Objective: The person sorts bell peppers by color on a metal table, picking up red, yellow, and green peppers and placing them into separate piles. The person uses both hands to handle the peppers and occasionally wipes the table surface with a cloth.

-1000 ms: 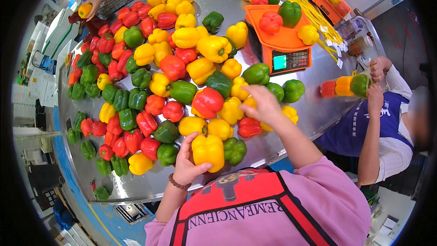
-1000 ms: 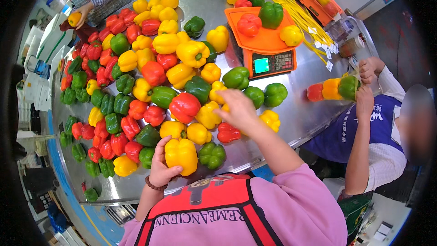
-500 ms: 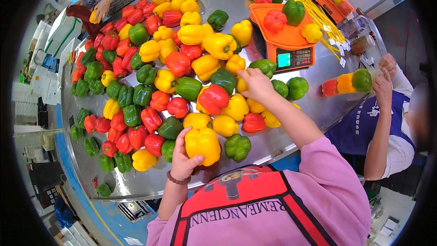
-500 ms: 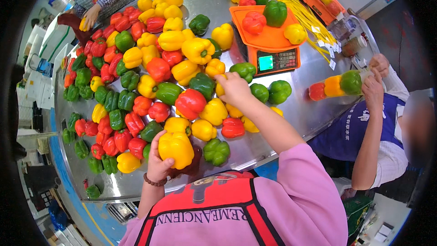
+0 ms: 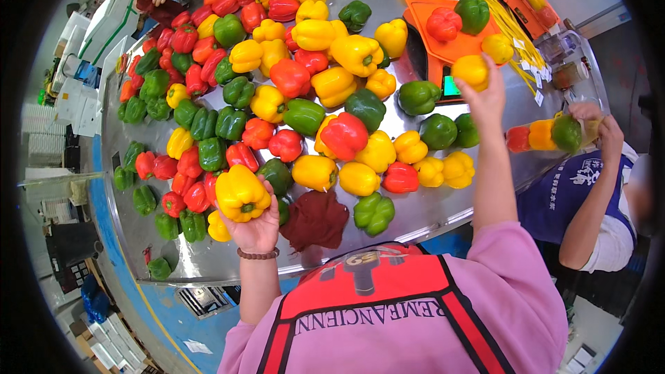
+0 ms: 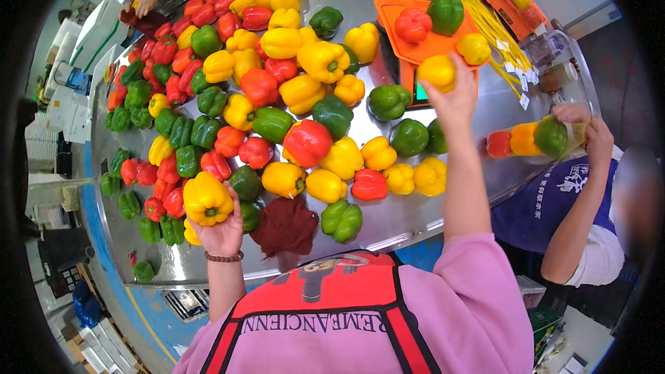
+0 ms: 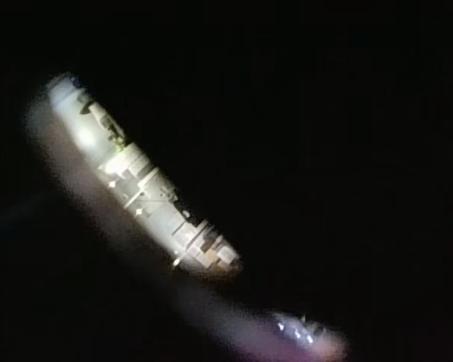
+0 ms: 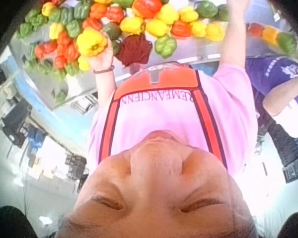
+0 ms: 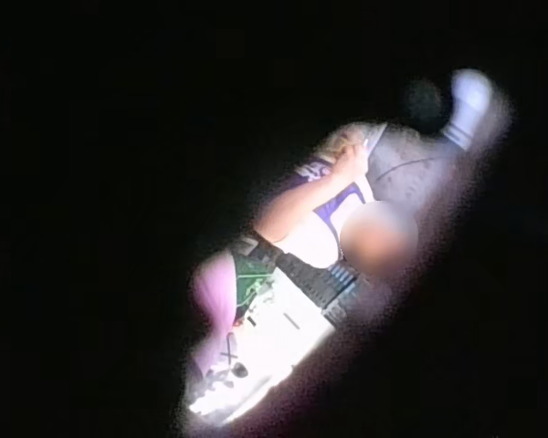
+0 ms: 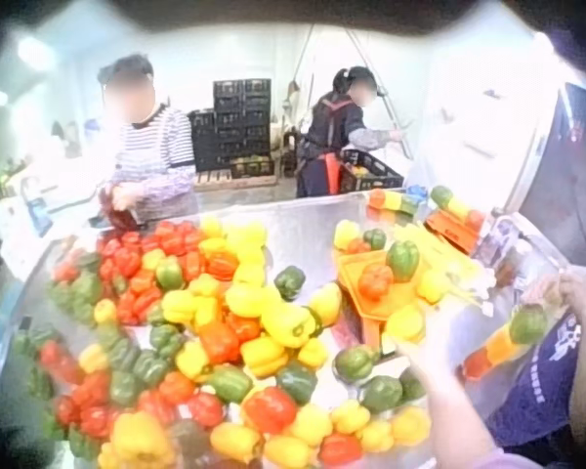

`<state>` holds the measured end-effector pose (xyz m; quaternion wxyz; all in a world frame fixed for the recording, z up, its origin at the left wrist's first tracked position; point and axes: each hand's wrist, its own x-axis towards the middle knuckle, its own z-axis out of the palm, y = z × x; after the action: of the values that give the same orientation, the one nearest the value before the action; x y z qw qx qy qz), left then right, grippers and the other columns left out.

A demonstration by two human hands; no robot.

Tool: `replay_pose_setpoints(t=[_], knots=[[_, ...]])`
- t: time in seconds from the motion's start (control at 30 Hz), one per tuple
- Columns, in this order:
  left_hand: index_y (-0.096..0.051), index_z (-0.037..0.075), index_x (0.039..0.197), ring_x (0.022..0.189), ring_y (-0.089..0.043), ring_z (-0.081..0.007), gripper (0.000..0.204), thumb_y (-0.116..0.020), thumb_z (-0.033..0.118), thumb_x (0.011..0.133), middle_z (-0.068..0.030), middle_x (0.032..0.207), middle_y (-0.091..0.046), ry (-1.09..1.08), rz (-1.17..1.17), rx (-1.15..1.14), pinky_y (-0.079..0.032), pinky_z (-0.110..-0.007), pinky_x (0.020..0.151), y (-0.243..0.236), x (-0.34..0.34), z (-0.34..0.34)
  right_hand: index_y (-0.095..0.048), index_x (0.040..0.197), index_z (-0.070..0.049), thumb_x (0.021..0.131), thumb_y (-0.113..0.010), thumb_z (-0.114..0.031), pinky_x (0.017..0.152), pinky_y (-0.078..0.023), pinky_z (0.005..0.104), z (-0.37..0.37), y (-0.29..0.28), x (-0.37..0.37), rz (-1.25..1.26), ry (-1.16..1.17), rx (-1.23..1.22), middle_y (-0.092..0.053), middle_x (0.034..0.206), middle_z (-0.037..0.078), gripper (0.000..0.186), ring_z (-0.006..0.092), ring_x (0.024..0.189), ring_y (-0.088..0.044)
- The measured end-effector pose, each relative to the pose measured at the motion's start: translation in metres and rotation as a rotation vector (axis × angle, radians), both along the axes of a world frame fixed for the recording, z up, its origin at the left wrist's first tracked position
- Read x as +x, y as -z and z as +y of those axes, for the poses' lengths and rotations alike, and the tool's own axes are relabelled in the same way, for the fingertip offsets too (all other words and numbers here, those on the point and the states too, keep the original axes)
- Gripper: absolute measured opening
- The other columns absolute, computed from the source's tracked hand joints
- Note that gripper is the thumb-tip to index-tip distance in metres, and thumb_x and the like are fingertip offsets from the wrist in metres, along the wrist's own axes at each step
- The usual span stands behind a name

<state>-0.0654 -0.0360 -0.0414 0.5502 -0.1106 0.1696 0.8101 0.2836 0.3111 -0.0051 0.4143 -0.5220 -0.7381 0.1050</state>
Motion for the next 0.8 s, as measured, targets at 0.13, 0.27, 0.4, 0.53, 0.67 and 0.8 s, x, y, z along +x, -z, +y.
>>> replay_pose_setpoints(t=[0.13,0.27,0.4,0.53,0.67,0.8], knots=[[-0.039,0.012,0.143,0.124,-0.050,-0.0364,0.076,-0.059,0.058,0.085,-0.0175,0.139,-0.047,0.013,0.005,0.005,-0.048,-0.050,0.100,0.003,-0.001,-0.003,-0.054,0.130,-0.006,0.066,-0.084,-0.019,0.101,-0.042,0.0414,-0.001,-0.006,0.001,0.025,-0.167,-0.159,-0.058,0.122,0.017,0.072,0.0330,0.114,-0.054],[-0.040,0.012,0.142,0.124,-0.050,-0.0357,0.077,-0.058,0.060,0.085,-0.0172,0.139,-0.047,0.012,-0.048,-0.007,-0.048,-0.051,0.100,0.001,0.006,0.005,-0.053,0.129,-0.011,0.064,-0.083,-0.016,0.104,-0.039,0.0419,-0.066,0.019,-0.056,-0.380,-0.456,-0.116,-0.049,0.135,0.015,0.072,0.0346,0.124,-0.047],[-0.041,0.011,0.141,0.122,-0.052,-0.0348,0.078,-0.058,0.063,0.085,-0.0165,0.137,-0.049,0.043,0.011,-0.026,-0.049,-0.050,0.098,0.001,0.011,0.005,-0.058,0.121,-0.009,0.068,-0.077,-0.021,0.091,-0.043,0.0431,-0.110,0.033,-0.086,-0.512,-0.468,0.019,-0.055,0.123,0.012,0.058,0.0297,0.113,-0.052],[-0.042,0.010,0.140,0.120,-0.054,-0.0342,0.080,-0.058,0.064,0.084,-0.0162,0.135,-0.051,0.035,0.019,-0.078,-0.050,-0.050,0.098,0.004,0.013,0.002,-0.058,0.123,-0.008,0.068,-0.077,-0.042,0.088,-0.042,0.0440,-0.132,0.049,-0.083,-0.642,-0.490,-0.203,-0.061,0.110,0.010,0.068,0.0271,0.104,-0.055],[-0.042,0.010,0.140,0.118,-0.054,-0.0337,0.081,-0.059,0.065,0.083,-0.0163,0.135,-0.051,0.024,-0.011,-0.127,-0.050,-0.049,0.096,0.005,0.015,-0.001,-0.052,0.130,-0.007,0.068,-0.076,-0.050,0.098,-0.037,0.0435,-0.131,0.051,-0.092,-0.650,-0.475,-0.305,-0.061,0.114,0.016,0.079,0.0295,0.110,-0.055],[-0.043,0.010,0.139,0.118,-0.055,-0.0336,0.080,-0.060,0.064,0.083,-0.0164,0.134,-0.052,0.023,0.006,-0.146,-0.051,-0.048,0.096,0.003,0.019,-0.003,-0.049,0.133,-0.007,0.067,-0.079,-0.043,0.100,-0.040,0.0450,-0.122,0.027,-0.083,-0.427,-0.529,-0.533,-0.059,0.119,0.018,0.081,0.0318,0.113,-0.055]])
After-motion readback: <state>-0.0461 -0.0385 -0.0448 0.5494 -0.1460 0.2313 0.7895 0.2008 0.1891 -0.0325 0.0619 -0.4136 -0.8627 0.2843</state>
